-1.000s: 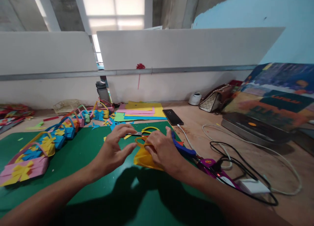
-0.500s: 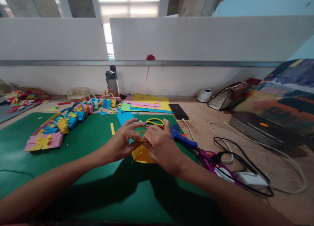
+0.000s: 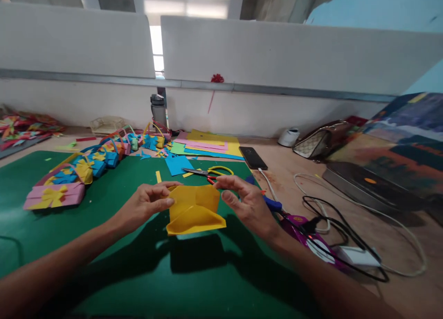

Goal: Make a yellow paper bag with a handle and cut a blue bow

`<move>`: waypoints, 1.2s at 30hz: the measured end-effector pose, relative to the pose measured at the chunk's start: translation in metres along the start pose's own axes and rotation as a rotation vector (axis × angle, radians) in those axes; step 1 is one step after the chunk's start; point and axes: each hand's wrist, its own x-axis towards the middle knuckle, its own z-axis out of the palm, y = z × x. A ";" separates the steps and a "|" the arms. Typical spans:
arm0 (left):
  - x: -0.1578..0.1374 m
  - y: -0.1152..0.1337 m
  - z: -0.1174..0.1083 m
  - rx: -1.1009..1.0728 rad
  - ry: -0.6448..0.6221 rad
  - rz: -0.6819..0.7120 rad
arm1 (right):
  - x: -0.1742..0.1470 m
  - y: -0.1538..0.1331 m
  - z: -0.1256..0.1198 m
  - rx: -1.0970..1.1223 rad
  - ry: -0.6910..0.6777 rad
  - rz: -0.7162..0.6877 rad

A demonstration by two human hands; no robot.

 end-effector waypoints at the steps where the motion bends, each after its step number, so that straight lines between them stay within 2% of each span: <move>1: 0.000 -0.004 0.000 -0.031 -0.006 -0.015 | -0.001 0.004 0.003 0.045 0.004 0.023; 7: 0.003 -0.028 0.003 -0.218 0.020 -0.172 | -0.004 0.006 0.018 0.347 -0.104 0.344; 10: 0.008 -0.032 0.006 -0.205 0.021 -0.196 | -0.004 0.006 0.022 0.296 -0.080 0.448; 15: 0.017 -0.031 0.008 -0.094 0.061 -0.133 | -0.003 0.015 0.023 0.292 -0.038 0.538; 18: 0.020 -0.030 0.010 -0.061 0.114 -0.078 | -0.003 0.019 0.022 0.322 -0.048 0.550; 21: 0.021 -0.029 0.014 -0.076 0.091 -0.083 | -0.005 0.020 0.022 0.367 -0.050 0.551; 24: 0.021 -0.026 0.018 -0.105 0.059 -0.122 | -0.007 0.021 0.021 0.344 -0.047 0.522; 28: 0.018 -0.024 0.024 -0.153 0.058 -0.167 | -0.010 0.020 0.017 0.204 -0.046 0.432; 33: 0.015 -0.022 0.032 -0.239 0.089 -0.264 | -0.011 0.015 0.013 0.202 -0.178 0.339; 36: 0.016 -0.019 0.036 -0.266 0.118 -0.334 | -0.012 0.014 0.013 0.169 -0.179 0.317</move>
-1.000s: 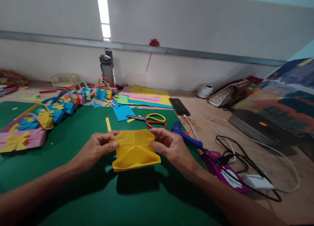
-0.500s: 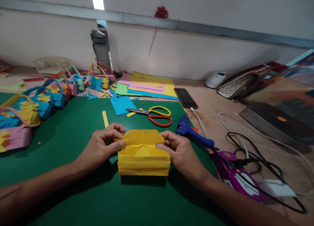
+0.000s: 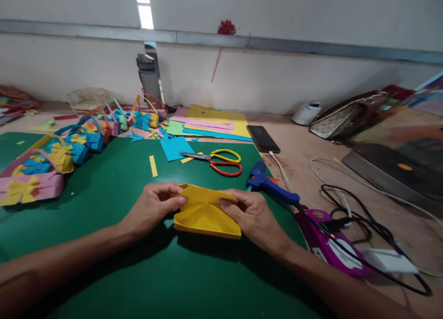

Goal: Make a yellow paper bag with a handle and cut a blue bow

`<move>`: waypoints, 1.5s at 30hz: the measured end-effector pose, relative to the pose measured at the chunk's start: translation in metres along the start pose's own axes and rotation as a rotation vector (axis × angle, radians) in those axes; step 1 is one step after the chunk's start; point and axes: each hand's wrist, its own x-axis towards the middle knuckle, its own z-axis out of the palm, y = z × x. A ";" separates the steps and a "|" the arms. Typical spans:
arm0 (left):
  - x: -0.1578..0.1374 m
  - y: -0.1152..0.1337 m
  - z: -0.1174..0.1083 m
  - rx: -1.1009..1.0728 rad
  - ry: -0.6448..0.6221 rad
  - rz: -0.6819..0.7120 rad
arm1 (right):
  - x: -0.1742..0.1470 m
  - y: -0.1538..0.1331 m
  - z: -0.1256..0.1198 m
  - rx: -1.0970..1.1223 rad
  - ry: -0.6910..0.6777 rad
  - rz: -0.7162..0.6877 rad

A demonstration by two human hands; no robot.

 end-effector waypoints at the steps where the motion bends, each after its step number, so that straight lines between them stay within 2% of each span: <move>1: 0.000 0.001 0.002 0.004 0.011 -0.013 | 0.000 0.001 0.000 -0.019 0.004 0.000; 5: -0.002 0.008 0.008 0.025 0.036 -0.012 | 0.002 0.002 -0.002 -0.154 0.031 -0.053; 9: -0.002 0.011 0.014 0.005 0.010 -0.044 | 0.004 0.000 -0.006 -0.343 0.094 -0.133; 13: -0.001 0.011 0.020 -0.014 -0.032 -0.080 | 0.002 -0.007 -0.005 -0.538 0.154 -0.327; 16: 0.000 0.009 0.024 0.000 -0.044 -0.095 | 0.002 -0.012 -0.001 -0.740 0.146 -0.477; 20: 0.001 0.004 0.027 -0.009 -0.106 -0.077 | 0.002 -0.011 0.008 -1.003 0.128 -0.594; 25: 0.000 0.004 0.027 0.048 -0.166 -0.058 | 0.000 -0.010 0.015 -1.112 0.139 -0.704; 33: -0.003 0.010 0.026 0.050 -0.212 -0.029 | -0.015 -0.015 0.015 -1.116 0.004 -0.752; 40: 0.001 0.008 0.022 0.047 -0.238 -0.043 | -0.022 -0.035 0.003 -1.110 -0.222 -0.559; 45: 0.002 0.014 0.020 0.113 -0.270 -0.019 | -0.018 -0.040 -0.002 -1.158 -0.293 -0.552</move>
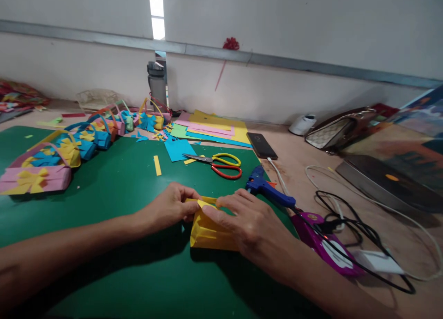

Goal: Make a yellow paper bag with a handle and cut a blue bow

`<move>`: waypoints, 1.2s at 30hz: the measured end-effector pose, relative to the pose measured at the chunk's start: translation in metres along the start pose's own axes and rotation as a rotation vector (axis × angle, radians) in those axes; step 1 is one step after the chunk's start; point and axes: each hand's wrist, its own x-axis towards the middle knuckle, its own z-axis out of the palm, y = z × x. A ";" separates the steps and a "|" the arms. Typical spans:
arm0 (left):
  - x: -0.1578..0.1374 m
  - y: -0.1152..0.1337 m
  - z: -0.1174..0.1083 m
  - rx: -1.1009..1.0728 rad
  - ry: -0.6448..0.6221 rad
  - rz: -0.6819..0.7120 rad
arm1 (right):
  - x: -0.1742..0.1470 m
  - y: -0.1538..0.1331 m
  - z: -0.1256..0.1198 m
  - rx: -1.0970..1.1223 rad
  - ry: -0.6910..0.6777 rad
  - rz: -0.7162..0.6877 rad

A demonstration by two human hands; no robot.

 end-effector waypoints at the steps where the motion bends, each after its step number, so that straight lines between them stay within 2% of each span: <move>1: 0.000 0.001 -0.001 0.021 -0.002 0.004 | 0.000 0.001 0.000 -0.007 -0.004 -0.006; 8: 0.000 -0.001 -0.005 0.096 -0.041 0.023 | -0.001 0.003 0.004 -0.011 -0.006 -0.021; 17: 0.000 0.000 -0.006 0.055 -0.099 0.013 | 0.001 0.003 0.007 -0.039 0.026 -0.049; 23: -0.003 0.005 -0.006 0.042 -0.112 0.007 | 0.000 0.002 0.003 -0.031 0.027 -0.026; 26: -0.003 0.006 -0.005 0.045 -0.077 0.008 | 0.001 0.002 0.005 -0.034 0.029 -0.028; 31: -0.002 0.008 -0.004 0.023 0.026 0.008 | 0.001 0.005 0.009 0.027 0.185 0.020; 36: 0.001 0.004 -0.023 0.056 0.075 0.057 | -0.005 0.010 0.002 0.222 0.371 0.216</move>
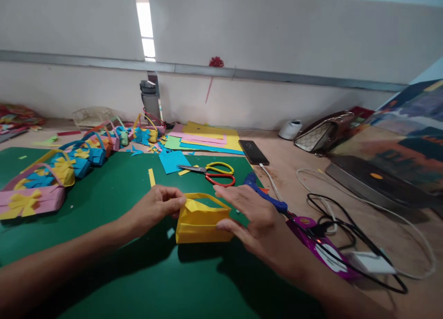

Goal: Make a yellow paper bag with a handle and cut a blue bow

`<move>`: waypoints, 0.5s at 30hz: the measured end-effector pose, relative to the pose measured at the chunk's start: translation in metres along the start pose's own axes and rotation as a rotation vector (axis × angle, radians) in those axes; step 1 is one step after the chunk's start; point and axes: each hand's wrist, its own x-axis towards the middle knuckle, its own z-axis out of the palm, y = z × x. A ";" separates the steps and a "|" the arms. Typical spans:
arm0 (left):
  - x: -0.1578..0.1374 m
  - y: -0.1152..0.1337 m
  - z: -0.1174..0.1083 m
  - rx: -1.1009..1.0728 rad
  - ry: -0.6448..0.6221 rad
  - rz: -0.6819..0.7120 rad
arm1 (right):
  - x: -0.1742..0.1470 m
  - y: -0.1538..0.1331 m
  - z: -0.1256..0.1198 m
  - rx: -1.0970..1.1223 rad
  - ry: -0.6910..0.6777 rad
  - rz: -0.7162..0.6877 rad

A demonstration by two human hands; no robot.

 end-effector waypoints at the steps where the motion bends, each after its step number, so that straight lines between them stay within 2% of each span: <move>1: 0.000 -0.002 -0.005 -0.002 0.022 0.004 | 0.000 0.001 -0.001 0.027 0.018 0.046; 7: -0.010 -0.010 -0.017 0.037 0.080 0.012 | -0.001 0.010 0.006 0.261 0.036 0.260; 15: -0.023 -0.007 -0.007 0.117 0.167 0.120 | -0.001 0.000 0.012 0.460 0.008 0.168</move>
